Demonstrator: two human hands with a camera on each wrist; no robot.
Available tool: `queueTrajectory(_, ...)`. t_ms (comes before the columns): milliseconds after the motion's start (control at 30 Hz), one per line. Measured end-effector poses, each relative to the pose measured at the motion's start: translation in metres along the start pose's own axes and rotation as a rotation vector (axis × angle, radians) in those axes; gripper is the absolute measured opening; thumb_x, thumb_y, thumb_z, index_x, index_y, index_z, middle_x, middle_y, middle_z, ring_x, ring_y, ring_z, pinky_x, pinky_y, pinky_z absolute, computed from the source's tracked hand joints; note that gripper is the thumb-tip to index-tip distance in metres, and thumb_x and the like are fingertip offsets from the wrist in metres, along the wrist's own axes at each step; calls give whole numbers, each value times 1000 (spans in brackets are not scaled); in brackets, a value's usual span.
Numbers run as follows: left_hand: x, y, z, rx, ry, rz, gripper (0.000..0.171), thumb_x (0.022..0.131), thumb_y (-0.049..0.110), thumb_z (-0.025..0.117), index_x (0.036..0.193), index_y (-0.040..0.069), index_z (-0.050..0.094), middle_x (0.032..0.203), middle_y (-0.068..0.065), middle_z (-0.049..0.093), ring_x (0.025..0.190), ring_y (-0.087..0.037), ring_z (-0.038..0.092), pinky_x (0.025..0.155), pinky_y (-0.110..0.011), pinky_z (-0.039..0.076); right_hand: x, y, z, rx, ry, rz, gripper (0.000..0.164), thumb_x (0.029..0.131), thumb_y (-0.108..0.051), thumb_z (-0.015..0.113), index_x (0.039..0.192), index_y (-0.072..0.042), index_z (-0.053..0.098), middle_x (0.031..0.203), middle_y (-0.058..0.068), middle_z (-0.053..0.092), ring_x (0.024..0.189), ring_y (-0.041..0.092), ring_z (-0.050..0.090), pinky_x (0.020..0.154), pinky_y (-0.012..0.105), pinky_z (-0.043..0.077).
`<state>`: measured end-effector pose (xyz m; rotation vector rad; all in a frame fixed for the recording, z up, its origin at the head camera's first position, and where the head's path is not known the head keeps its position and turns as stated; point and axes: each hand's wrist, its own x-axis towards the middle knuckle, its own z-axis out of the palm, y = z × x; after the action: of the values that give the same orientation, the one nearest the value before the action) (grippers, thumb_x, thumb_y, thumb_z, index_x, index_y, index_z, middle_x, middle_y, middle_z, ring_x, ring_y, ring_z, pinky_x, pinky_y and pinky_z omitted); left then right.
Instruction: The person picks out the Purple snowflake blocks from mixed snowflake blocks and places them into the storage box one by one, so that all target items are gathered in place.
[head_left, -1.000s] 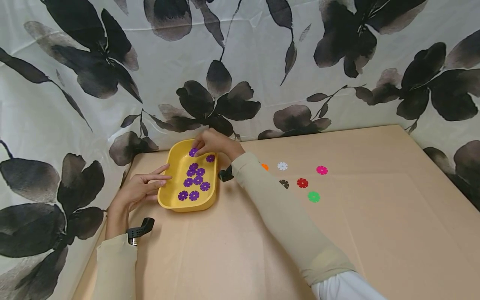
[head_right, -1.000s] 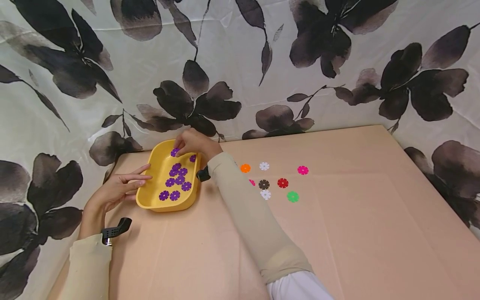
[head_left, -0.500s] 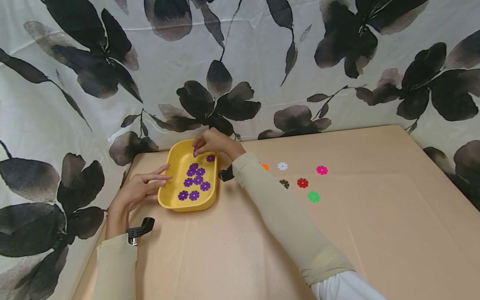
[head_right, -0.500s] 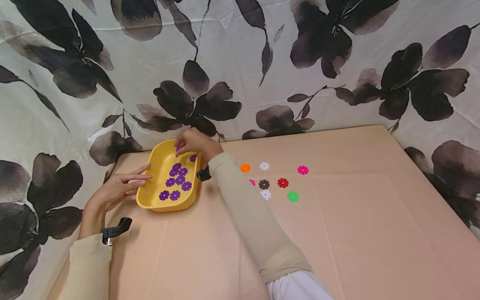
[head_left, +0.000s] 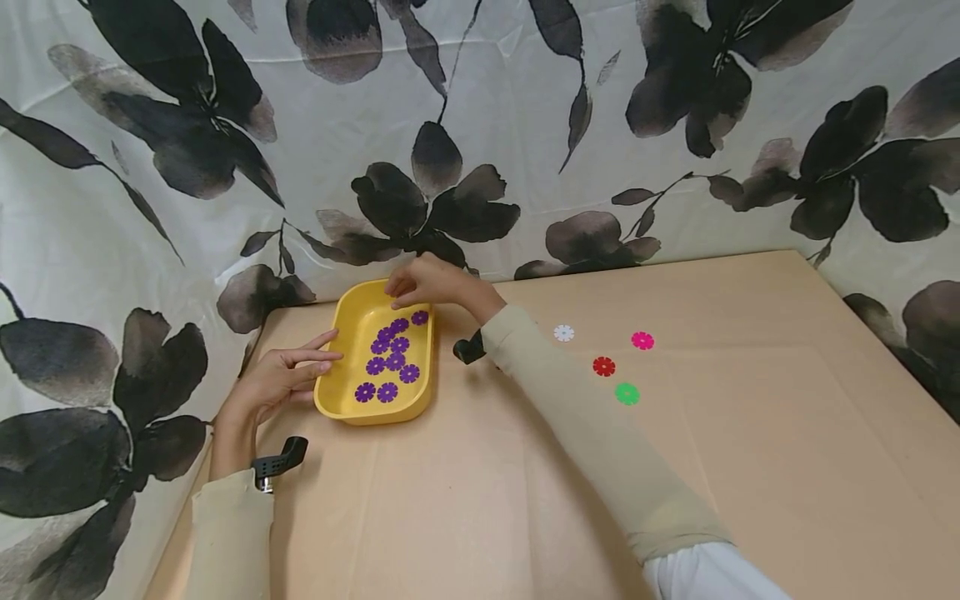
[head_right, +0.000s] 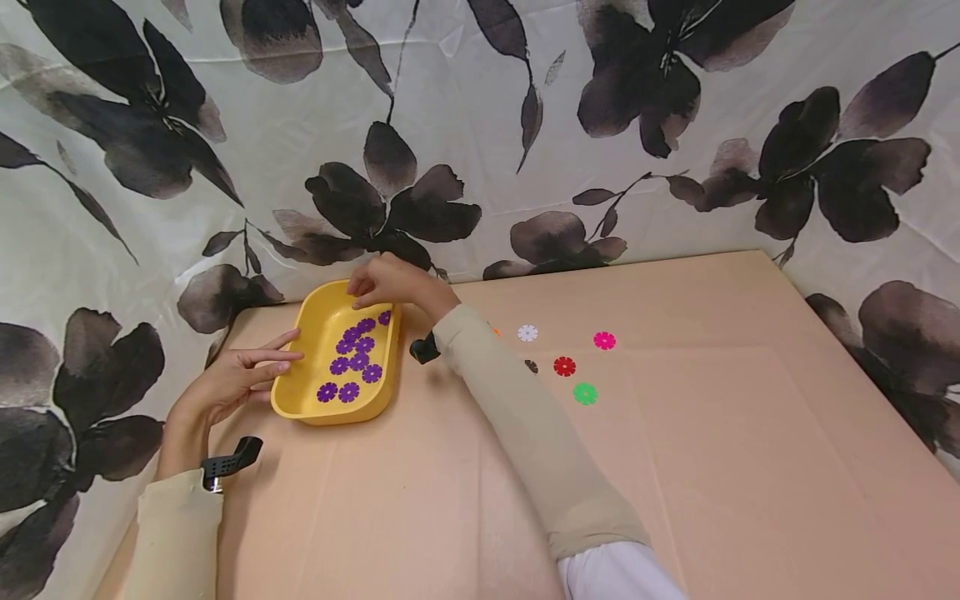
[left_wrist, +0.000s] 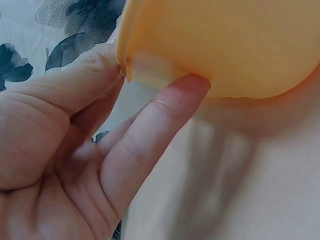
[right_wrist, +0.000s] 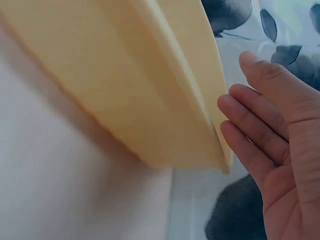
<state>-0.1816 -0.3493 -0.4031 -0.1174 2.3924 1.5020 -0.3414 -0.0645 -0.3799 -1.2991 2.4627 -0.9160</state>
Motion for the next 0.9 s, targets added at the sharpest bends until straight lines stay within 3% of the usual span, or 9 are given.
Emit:
queueTrajectory(167,3,0,0,-5,-2,8,52,95,27,73,139,3,60,165,8,30,123,-17,64,84,-36,60,-19,0,-15,-115,-33,-93,36,97,-29,71,123,-5,73,116,4,75,106,13,70,94,20,55)
queueTrajectory(367,1,-1,-1,52,20,32,49,95,28,73,137,4,63,164,5,32,119,-18,67,82,-37,61,-58,-1,-32,-228,-49,-162,31,101,-29,67,123,-8,74,118,4,74,111,18,68,97,27,55)
queueTrajectory(500,-2,-1,-2,101,36,33,51,94,33,73,137,6,64,164,6,34,124,-22,64,82,-36,61,-93,4,-41,-296,-7,-149,35,102,-34,64,127,-11,71,126,3,72,120,21,65,103,31,53)
queueTrajectory(667,-6,-2,-5,171,53,63,49,96,34,71,136,6,65,164,2,34,138,-39,48,82,-33,62,-143,13,-54,-346,104,-137,42,101,-38,65,134,-13,67,137,4,65,131,23,58,111,39,47)
queueTrajectory(800,-10,-1,-5,323,79,126,43,99,34,66,135,9,67,163,-1,37,143,-41,42,92,-40,58,-187,22,-67,-374,173,-104,50,99,-38,67,143,-13,60,148,6,57,140,25,48,114,44,43)
queueTrajectory(900,-13,3,-1,497,123,237,41,101,31,65,136,10,67,163,-3,38,145,-41,38,106,-54,47,-223,28,-78,-396,183,-32,56,99,-37,66,150,-15,53,155,5,49,146,27,39,118,49,38)
